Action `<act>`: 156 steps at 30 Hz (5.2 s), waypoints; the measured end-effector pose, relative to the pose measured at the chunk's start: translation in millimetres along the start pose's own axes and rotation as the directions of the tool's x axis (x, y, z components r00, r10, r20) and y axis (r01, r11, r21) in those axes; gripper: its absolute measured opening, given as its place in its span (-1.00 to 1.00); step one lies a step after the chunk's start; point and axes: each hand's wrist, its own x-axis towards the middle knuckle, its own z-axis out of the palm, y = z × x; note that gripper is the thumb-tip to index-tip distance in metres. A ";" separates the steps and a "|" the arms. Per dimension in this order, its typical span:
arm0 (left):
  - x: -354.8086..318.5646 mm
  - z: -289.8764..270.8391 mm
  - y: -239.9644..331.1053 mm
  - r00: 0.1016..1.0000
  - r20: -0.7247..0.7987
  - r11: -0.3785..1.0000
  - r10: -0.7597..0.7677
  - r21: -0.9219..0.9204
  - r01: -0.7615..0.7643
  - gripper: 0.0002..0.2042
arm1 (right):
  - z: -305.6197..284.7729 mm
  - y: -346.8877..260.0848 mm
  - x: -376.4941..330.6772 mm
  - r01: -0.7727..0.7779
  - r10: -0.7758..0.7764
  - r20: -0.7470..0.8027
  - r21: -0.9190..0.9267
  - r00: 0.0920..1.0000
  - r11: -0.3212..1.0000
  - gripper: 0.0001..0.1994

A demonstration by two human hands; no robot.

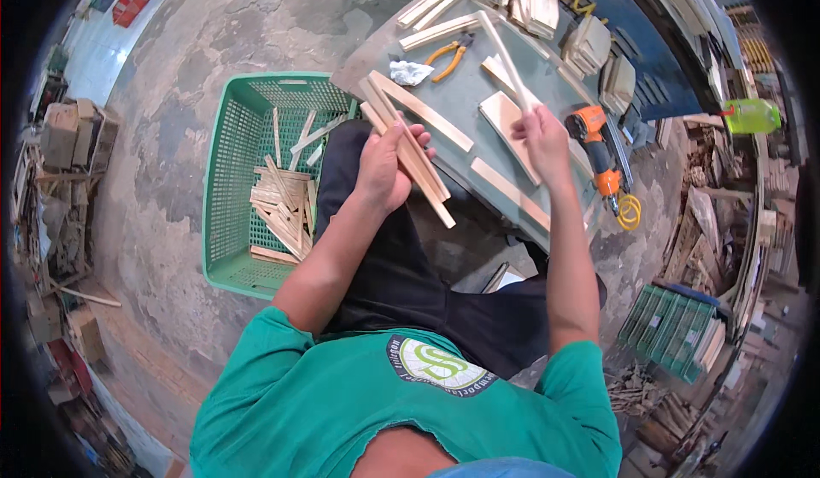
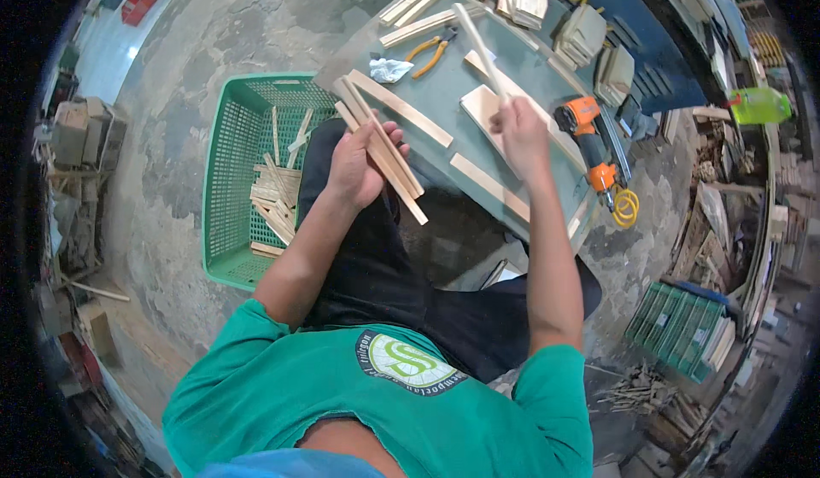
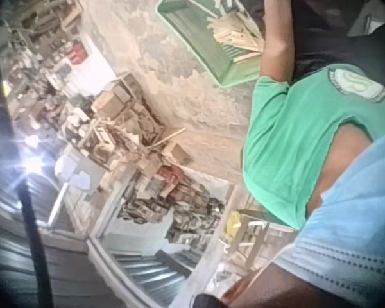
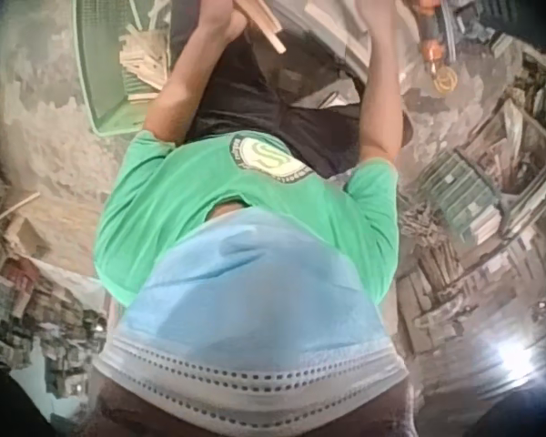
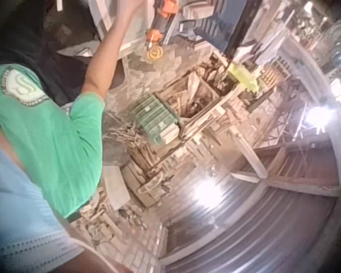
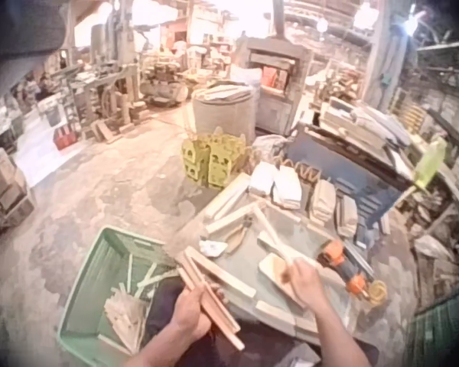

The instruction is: Assembling small wooden rectangular frames using wood pieces and a pneumatic brad nailer.

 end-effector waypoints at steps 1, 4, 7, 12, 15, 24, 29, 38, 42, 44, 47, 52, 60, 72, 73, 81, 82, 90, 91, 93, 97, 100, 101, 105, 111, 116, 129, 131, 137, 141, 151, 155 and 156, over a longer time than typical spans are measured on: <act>4.4 -0.4 -0.2 1.000 0.000 1.000 0.004 -0.009 -0.004 -0.78 | 10.6 -8.6 -21.1 0.044 -0.055 0.050 0.188 0.997 0.981 -0.71; 18.3 3.5 -4.2 1.000 0.029 1.000 -0.005 -0.024 0.006 -0.75 | 39.4 -29.2 -74.0 0.112 -0.115 0.160 0.025 0.980 0.993 -0.76; 25.0 11.5 -6.7 0.991 0.134 1.000 -0.022 -0.019 0.025 -0.72 | 63.7 -48.6 -100.0 0.106 -0.122 0.192 0.093 0.974 0.990 -0.77; 27.0 27.5 -4.1 0.991 -0.045 0.830 0.128 0.552 -0.082 -0.72 | 68.5 -38.5 -70.0 0.039 -0.085 0.180 0.245 0.980 0.969 -0.79; 28.2 19.5 12.1 0.997 -0.061 0.715 0.040 0.699 0.014 -0.72 | 59.5 -32.8 -42.8 0.083 -0.090 0.090 0.085 0.992 0.993 -0.81; 24.4 7.8 12.9 0.978 -0.106 0.900 0.178 0.419 -0.118 -0.77 | 72.3 -8.9 -24.1 0.424 -0.412 0.115 -0.123 0.904 0.897 -0.81; 19.0 22.0 11.7 0.967 -0.158 0.976 0.201 0.113 -0.185 -0.79 | 69.3 -29.1 -42.2 0.324 -0.325 -0.010 -0.072 0.946 0.943 -0.80; 38.3 35.8 8.9 0.950 0.057 0.947 0.308 0.076 -0.311 -0.60 | 56.9 -59.5 -93.2 0.001 -0.127 0.423 0.284 0.897 0.959 -0.80; 43.4 40.3 16.5 0.904 0.187 0.805 0.384 0.412 -0.427 -0.64 | 38.2 -30.3 -38.8 0.260 -0.254 0.062 -0.097 0.965 0.961 -0.83; 45.6 36.0 20.2 0.796 0.351 0.407 0.494 0.715 -0.568 -0.75 | 10.0 -3.2 2.9 0.294 -0.309 -0.071 -0.167 0.948 0.941 -0.83; 60.0 13.9 35.4 0.771 0.444 -0.025 0.456 0.873 -0.488 -0.81 | -24.1 41.2 64.6 0.203 -0.282 -0.101 -0.474 0.954 0.857 -0.82; 83.9 7.4 62.5 0.666 0.605 -0.422 0.437 0.792 -0.442 -0.79 | -31.5 37.8 66.4 0.298 -0.498 -0.061 -0.737 0.865 0.607 -0.74; 103.7 6.5 60.3 0.644 0.687 -0.539 0.338 0.702 -0.466 -0.83 | -49.6 35.5 -95.5 0.346 -0.113 0.430 -0.516 0.896 0.783 -0.73; 114.5 27.0 67.0 0.725 0.641 -0.629 0.253 0.678 -0.380 -0.64 | -96.0 22.3 32.8 0.401 -0.450 0.076 -0.602 0.890 0.691 -0.87; 114.4 31.1 67.8 0.721 0.642 -0.639 0.260 0.674 -0.370 -0.64 | -96.5 22.0 55.2 0.361 -0.425 0.070 -0.661 0.903 0.658 -0.88; 103.9 40.5 91.2 0.733 0.638 -0.614 0.235 0.682 -0.398 -0.78 | -48.1 21.6 84.5 0.379 -0.457 -0.068 -0.458 0.887 0.804 -0.78; 93.1 47.4 88.9 0.726 0.621 -0.516 0.296 0.743 -0.425 -0.81 | -38.9 11.9 65.3 0.409 -0.443 -0.076 -0.274 0.893 0.871 -0.75; 12.5 79.8 -6.6 0.771 0.636 0.348 -0.031 0.730 -0.588 -0.84 | 52.1 -19.5 -70.4 0.048 -0.026 -0.040 0.899 0.999 0.436 -0.42; 11.0 76.7 -7.7 0.785 0.619 0.201 0.029 0.766 -0.611 -0.84 | 49.3 -17.2 -84.4 -0.055 0.152 0.022 0.975 0.988 0.215 -0.47; 16.0 63.6 -2.4 0.785 0.607 -0.052 0.124 0.794 -0.606 -0.84 | 48.0 -6.2 -113.9 -0.098 0.309 0.107 0.994 0.945 -0.045 -0.52; 30.3 39.8 7.4 0.810 0.556 -0.321 0.187 0.814 -0.484 -0.74 | 42.4 34.7 -178.3 -0.203 0.355 0.216 0.976 0.910 -0.072 -0.65; 44.5 28.6 18.0 0.811 0.463 -0.497 0.358 0.829 -0.254 -0.69 | 26.7 37.7 -208.3 -0.225 0.382 0.203 0.974 0.901 0.011 -0.61; 45.4 29.3 18.5 0.796 0.389 -0.512 0.464 0.851 -0.117 -0.67 | 19.3 35.3 -216.7 -0.224 0.382 0.191 0.974 0.904 0.041 -0.59; 39.7 43.5 5.2 0.769 0.467 -0.523 0.438 0.827 -0.205 -0.63 | -1.1 35.8 -235.4 -0.160 0.367 0.110 0.981 0.924 0.111 -0.51; 53.9 108.0 -82.6 0.738 0.663 -0.667 0.124 0.606 -0.433 -0.43 | -14.6 37.5 -246.4 -0.029 0.346 -0.046 0.978 0.937 0.208 -0.47; 70.5 153.8 -124.1 0.927 0.375 -0.779 0.020 0.587 -0.221 -0.28 | -19.9 43.7 -251.8 0.040 0.310 -0.110 0.974 0.944 0.224 -0.53; 89.0 166.0 -161.9 0.965 0.235 -0.771 0.119 0.634 -0.059 -0.22 | -28.4 71.3 -256.0 0.136 0.339 -0.162 0.986 0.927 0.100 -0.72; 92.3 164.5 -160.3 0.963 0.228 -0.734 0.145 0.678 -0.051 -0.20 | -27.8 69.7 -254.2 0.134 0.338 -0.159 0.986 0.928 0.096 -0.72; 89.1 147.8 -133.7 0.878 0.476 -0.726 0.052 0.621 -0.294 -0.12 | -34.0 70.5 -256.3 0.133 0.377 -0.138 0.990 0.916 0.040 -0.69; 22.8 139.7 -90.8 0.916 0.379 0.123 -0.133 0.923 -0.365 -0.08 | -33.0 71.7 -256.2 0.208 0.353 -0.196 0.978 0.915 0.004 -0.68; -120.6 90.5 -59.1 0.537 0.566 0.677 -0.626 0.736 0.015 0.02 | -61.9 -11.8 -273.3 0.296 0.154 -0.409 0.828 0.899 0.476 -0.79; -129.5 77.5 -48.8 0.451 0.573 0.673 -0.684 0.734 0.088 0.06 | -62.4 -33.1 -270.5 0.331 0.124 -0.507 0.709 0.853 0.623 -0.82; -128.4 70.7 -45.8 0.466 0.552 0.647 -0.692 0.761 0.058 0.05 | -63.2 -35.4 -271.0 0.329 0.125 -0.508 0.705 0.852 0.628 -0.82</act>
